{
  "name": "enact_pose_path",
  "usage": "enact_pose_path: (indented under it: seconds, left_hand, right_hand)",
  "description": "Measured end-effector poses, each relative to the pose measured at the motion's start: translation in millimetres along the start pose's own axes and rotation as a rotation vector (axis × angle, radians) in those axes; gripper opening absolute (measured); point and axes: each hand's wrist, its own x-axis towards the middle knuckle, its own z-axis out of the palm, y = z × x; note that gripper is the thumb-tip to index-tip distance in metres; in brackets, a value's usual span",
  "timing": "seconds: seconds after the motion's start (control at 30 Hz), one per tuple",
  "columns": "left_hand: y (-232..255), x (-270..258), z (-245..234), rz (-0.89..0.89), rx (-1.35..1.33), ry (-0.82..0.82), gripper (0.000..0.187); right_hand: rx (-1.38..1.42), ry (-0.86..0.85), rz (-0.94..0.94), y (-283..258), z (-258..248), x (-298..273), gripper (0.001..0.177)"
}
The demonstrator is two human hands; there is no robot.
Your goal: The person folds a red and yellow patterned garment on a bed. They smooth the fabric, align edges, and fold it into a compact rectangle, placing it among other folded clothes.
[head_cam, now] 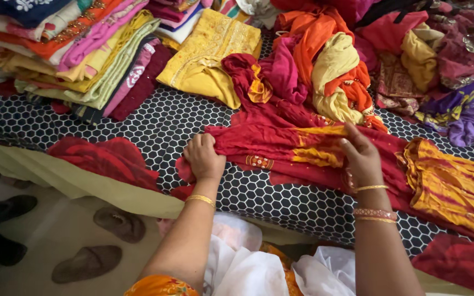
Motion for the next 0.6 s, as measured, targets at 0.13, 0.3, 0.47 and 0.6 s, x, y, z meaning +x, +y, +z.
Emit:
enact_pose_path:
  seconds: [0.13,0.3,0.47,0.6]
  left_hand:
    - [0,-1,-1,-0.002,-0.012,-0.009,0.024]
    - [-1,1,-2,0.019,0.012,0.020,0.023]
    - [2,2,-1,0.011,0.004,0.013,0.023]
    - [-3,-2,0,0.021,0.014,0.022,0.024]
  right_hand:
    - [-0.044,0.059,-0.063,-50,10,-24,0.054]
    - [0.119,0.012,-0.073,-84,23,-36,0.053]
    - [-0.314,-0.051,0.216,-48,18,-27,0.066]
    - [-0.241,-0.144,0.046,1,-1,-15,0.071]
